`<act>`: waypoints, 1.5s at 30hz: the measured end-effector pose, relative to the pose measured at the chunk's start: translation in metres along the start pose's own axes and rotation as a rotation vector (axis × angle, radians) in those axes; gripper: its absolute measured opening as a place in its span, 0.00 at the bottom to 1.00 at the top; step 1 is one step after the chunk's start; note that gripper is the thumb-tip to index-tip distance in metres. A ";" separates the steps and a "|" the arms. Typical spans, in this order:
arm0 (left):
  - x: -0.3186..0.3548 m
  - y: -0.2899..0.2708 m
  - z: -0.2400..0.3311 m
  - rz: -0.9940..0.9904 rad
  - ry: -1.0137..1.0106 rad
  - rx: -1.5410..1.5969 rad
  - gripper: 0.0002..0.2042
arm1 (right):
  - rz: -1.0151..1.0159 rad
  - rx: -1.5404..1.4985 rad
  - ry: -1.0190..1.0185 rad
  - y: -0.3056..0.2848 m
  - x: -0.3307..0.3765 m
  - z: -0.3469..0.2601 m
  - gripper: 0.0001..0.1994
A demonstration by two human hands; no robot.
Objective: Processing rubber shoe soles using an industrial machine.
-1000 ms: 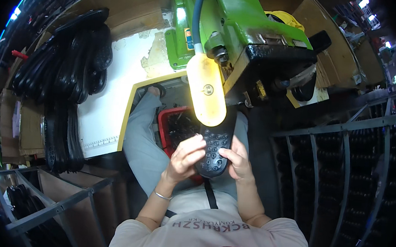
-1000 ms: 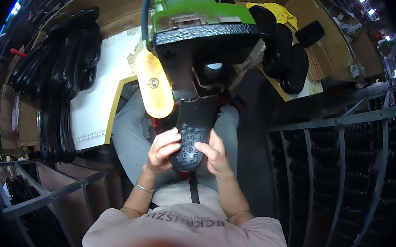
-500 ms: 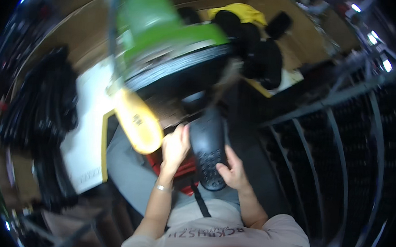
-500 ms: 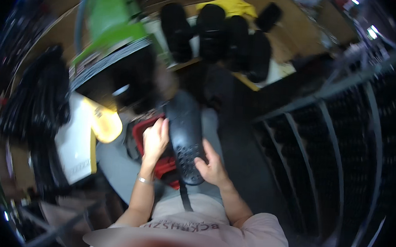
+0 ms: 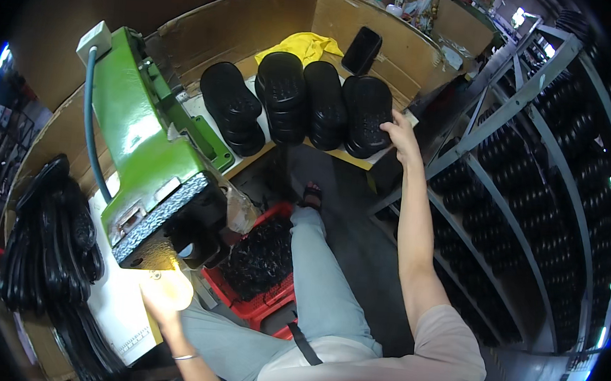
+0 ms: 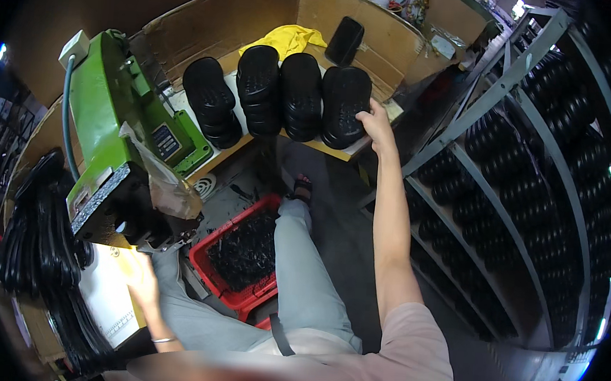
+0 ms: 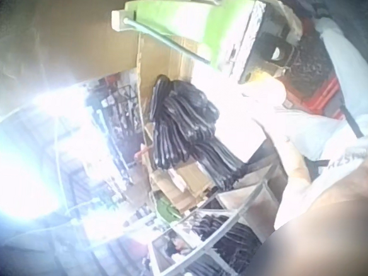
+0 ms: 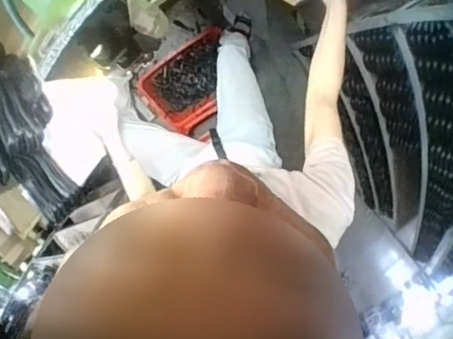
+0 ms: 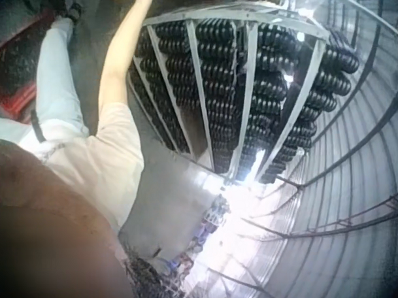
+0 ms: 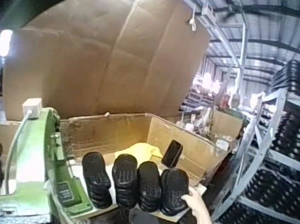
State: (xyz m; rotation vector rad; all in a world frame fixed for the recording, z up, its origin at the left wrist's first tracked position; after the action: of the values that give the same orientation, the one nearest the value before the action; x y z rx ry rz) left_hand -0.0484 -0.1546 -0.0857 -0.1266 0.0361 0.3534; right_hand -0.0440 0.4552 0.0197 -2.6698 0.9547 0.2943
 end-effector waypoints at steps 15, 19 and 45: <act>-0.127 -0.052 0.062 0.324 0.324 -1.155 0.18 | 0.365 -0.028 -0.036 0.030 0.122 0.062 0.18; -0.104 -0.051 0.075 0.319 0.472 -1.076 0.16 | 0.285 -0.076 0.016 0.060 0.161 0.064 0.17; 0.100 0.040 0.092 -0.570 -0.033 0.181 0.23 | -0.046 -0.850 -0.101 0.169 0.226 -0.036 0.46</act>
State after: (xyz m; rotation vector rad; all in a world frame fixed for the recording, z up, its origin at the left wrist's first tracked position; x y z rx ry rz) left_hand 0.0329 -0.0714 -0.0051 0.0509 -0.0018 -0.2175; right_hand 0.0223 0.1865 -0.0451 -3.3572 0.8584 1.0084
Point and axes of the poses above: each hand's wrist, its own x-axis away from the middle knuckle, its own y-axis out of the palm, z = x × y, the point moved 1 cm from there along -x, towards the middle knuckle, and after that the axes turned 12 degrees about -y, right-handed, at the moved point
